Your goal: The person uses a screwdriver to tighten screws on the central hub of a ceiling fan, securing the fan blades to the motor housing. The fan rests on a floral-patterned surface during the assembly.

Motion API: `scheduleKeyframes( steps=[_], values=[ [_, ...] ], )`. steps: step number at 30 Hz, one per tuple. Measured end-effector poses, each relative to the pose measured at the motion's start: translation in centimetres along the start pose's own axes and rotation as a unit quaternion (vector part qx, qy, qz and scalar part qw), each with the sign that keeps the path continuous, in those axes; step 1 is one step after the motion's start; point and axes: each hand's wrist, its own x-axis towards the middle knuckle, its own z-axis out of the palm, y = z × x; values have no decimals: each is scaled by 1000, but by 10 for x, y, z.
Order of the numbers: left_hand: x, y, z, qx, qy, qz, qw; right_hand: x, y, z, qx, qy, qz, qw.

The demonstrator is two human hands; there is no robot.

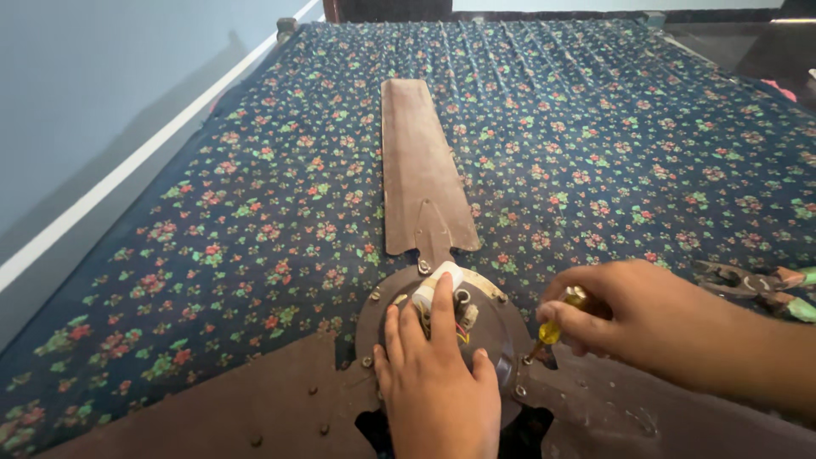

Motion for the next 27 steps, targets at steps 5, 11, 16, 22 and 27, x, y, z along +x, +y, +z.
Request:
scheduleKeyframes(
  steps=[5,11,16,22,27],
  values=[
    [0,-6,-7,-14,-19,18,1000,12,-5,-22,-50,-109,-21,993],
    [2,-7,-5,-23,-23,5,999,10,-40,-45,-304,-158,-101,934],
    [6,-5,-1,1,-33,-6,999,14,-62,-45,-446,-180,-183,857],
    [8,-6,-4,-28,-30,5,999,35,-69,-43,-512,-179,-257,800],
    [3,-7,-10,-26,-51,3,998,27,-63,-37,-421,-149,-160,880]
  ],
)
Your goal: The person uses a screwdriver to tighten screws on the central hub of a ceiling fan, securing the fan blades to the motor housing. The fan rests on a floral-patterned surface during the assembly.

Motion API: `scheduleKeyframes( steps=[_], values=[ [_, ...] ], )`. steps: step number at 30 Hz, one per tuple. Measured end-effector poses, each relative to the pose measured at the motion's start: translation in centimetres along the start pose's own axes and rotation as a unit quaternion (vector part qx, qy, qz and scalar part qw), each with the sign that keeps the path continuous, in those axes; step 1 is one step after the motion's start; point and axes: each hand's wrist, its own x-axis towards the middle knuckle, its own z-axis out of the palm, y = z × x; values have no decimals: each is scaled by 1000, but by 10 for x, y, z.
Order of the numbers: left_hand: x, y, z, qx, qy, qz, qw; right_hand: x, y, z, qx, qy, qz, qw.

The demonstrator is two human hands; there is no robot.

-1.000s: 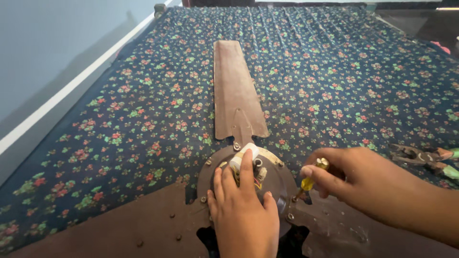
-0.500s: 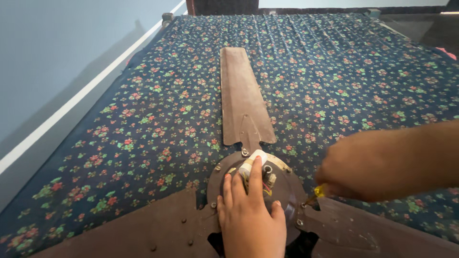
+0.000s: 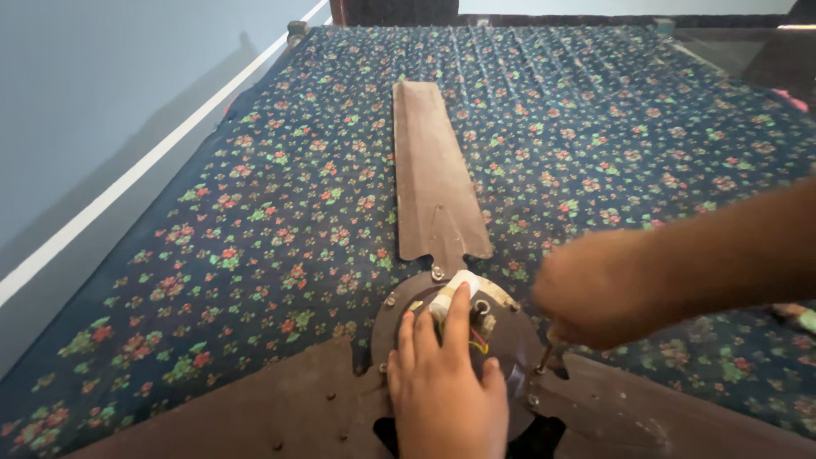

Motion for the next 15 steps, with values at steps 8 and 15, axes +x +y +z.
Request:
scheduleKeyframes(
  steps=[8,15],
  values=[
    [-1,2,0,20,-5,-13,1000,30,16,53,-52,-46,-76,995],
    [-7,-5,-6,21,-41,1,999,47,8,51,-20,-13,15,1000]
  ],
)
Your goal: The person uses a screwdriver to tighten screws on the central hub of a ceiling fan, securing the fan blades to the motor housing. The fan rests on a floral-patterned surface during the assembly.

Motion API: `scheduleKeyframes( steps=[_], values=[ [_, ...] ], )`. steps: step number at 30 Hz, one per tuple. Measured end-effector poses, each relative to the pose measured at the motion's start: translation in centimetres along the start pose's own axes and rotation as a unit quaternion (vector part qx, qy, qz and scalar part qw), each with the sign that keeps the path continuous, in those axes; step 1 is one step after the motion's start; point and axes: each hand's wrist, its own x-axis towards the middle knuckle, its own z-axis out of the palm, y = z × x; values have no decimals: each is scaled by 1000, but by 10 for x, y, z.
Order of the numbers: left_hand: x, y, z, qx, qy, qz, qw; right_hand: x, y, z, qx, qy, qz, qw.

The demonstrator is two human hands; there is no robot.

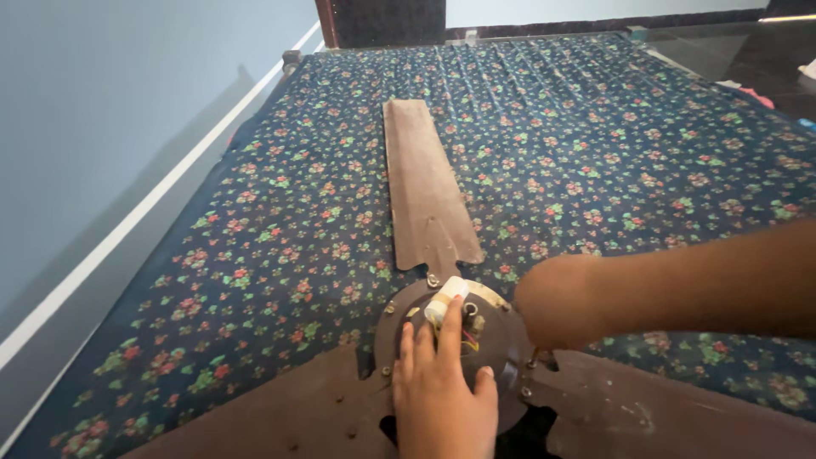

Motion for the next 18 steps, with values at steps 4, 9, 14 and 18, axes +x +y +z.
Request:
scheduleKeyframes(
  steps=[4,9,14,18],
  values=[
    [0,0,3,-45,45,21,998,-43,-3,-2,72,64,1,995],
    [5,5,1,-44,78,11,996,-65,2,-5,3,118,-124,985],
    [5,7,4,-31,62,-14,998,-61,18,0,-33,90,-152,984],
    [9,7,-1,-15,64,-19,998,-62,14,-5,-5,111,-172,979]
  ],
)
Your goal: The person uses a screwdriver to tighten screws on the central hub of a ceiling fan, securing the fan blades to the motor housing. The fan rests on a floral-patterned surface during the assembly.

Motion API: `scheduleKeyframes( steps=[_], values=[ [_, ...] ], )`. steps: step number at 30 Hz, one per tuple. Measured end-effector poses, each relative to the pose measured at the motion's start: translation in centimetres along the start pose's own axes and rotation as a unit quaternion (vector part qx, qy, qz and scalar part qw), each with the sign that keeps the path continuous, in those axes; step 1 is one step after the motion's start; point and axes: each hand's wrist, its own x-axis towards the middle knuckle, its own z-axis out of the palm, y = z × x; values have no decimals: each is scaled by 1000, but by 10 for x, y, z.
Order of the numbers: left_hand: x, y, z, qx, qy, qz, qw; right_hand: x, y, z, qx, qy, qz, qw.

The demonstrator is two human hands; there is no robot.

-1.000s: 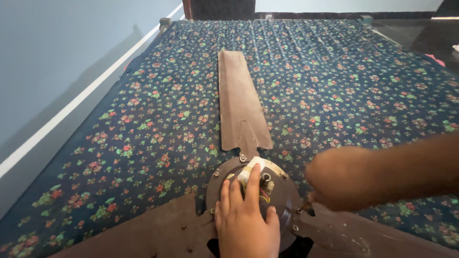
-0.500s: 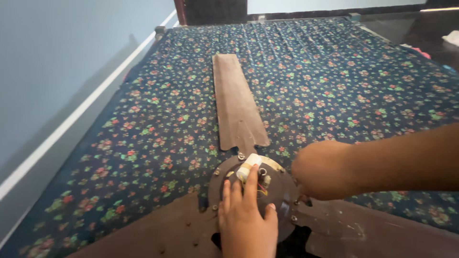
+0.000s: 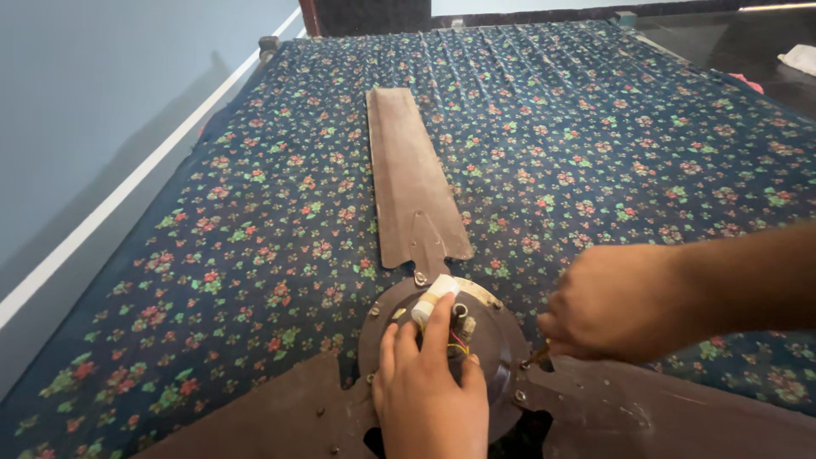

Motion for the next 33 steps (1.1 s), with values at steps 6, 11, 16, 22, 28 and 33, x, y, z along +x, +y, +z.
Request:
scheduleKeyframes(
  steps=[6,11,16,22,28,33],
  values=[
    [-3,-1,5,12,-14,-3,1000,0,-26,12,-50,-49,7,998],
    [-3,1,4,22,-7,-6,1000,16,-33,5,89,-30,182,979],
    [-2,1,2,22,-23,-11,999,32,-14,26,209,17,251,945],
    [-2,-2,2,6,-18,4,1000,35,21,53,463,-95,371,799],
    [-4,-2,3,17,-28,-5,999,49,2,13,263,-127,291,911],
    [-3,-3,-2,15,-22,9,1000,28,-18,0,138,-76,228,961]
  ],
)
